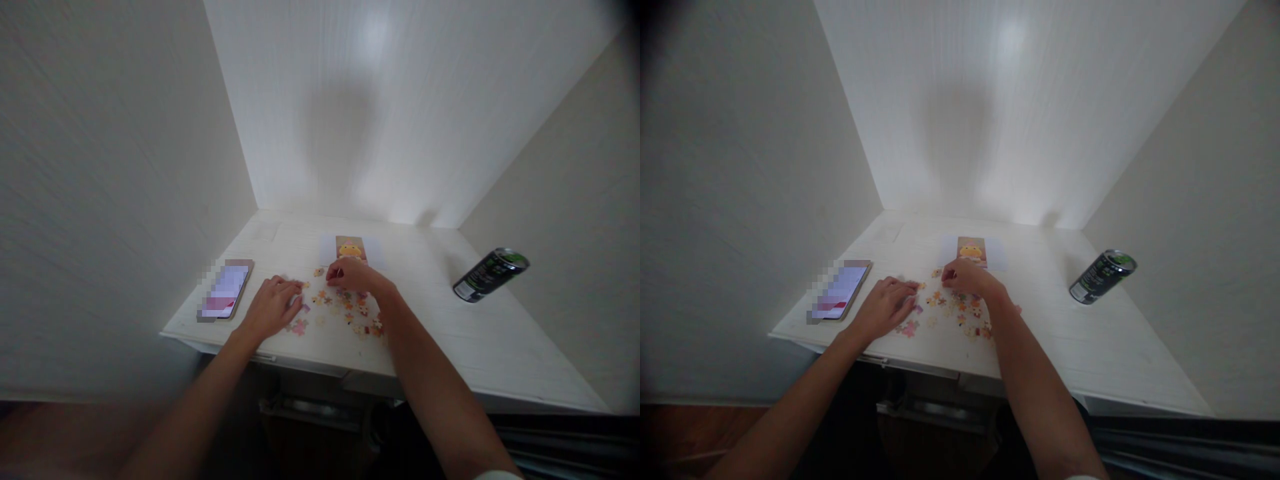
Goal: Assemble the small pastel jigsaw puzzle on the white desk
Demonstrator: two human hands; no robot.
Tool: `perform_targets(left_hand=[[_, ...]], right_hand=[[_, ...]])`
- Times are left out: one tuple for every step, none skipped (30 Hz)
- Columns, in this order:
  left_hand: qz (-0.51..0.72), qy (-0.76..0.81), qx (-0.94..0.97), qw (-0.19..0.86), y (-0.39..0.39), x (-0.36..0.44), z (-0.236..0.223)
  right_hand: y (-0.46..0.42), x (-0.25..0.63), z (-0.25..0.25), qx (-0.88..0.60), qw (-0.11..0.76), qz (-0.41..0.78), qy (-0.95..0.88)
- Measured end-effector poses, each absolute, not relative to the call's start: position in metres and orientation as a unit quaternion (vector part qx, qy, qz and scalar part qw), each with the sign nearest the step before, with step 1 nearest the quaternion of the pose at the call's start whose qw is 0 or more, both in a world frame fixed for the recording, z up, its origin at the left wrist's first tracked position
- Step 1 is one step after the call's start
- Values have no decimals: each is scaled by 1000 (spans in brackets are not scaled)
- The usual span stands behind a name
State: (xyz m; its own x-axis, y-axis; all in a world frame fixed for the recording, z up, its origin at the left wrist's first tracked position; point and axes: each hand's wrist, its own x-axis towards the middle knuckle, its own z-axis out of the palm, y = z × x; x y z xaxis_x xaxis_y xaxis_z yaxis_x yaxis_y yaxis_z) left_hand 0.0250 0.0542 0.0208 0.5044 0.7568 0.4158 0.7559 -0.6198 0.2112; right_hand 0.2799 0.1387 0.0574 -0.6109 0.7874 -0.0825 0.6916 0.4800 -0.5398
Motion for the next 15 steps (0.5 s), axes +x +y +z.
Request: perform_targets(left_hand=[[241,434,868,-1,54,25,21],[244,432,868,-4,54,25,20],[249,430,868,-8,54,25,20],[256,428,867,-11,54,25,19],[264,427,864,-15,54,24,19],[275,427,861,-20,54,24,19],[289,426,857,-24,54,24,19],[305,426,851,-28,54,24,19],[322,426,845,-32,54,24,19],[339,427,838,-33,53,25,20],[354,428,831,-33,53,26,21],[366,429,825,-30,52,28,21],[375,430,821,-25,52,31,22],[380,431,818,-18,51,35,23],[383,431,817,-9,50,39,24]], right_hand=[[138,284,60,-432,74,276,-855],[138,288,62,-431,57,282,-855],[137,292,65,-428,38,288,-856],[136,295,66,-425,19,294,-856],[135,297,68,-422,2,299,-856],[134,299,69,-420,-12,302,-856],[133,299,69,-417,-23,304,-856],[133,298,69,-415,-30,305,-857],[132,297,68,-411,-35,305,-858],[132,296,68,-408,-38,305,-859],[133,295,68,-405,-40,305,-861],[133,294,67,-403,-41,304,-862],[133,293,67,-402,-41,303,-863],[134,293,66,-401,-40,301,-864],[134,292,66,-401,-39,298,-865]])
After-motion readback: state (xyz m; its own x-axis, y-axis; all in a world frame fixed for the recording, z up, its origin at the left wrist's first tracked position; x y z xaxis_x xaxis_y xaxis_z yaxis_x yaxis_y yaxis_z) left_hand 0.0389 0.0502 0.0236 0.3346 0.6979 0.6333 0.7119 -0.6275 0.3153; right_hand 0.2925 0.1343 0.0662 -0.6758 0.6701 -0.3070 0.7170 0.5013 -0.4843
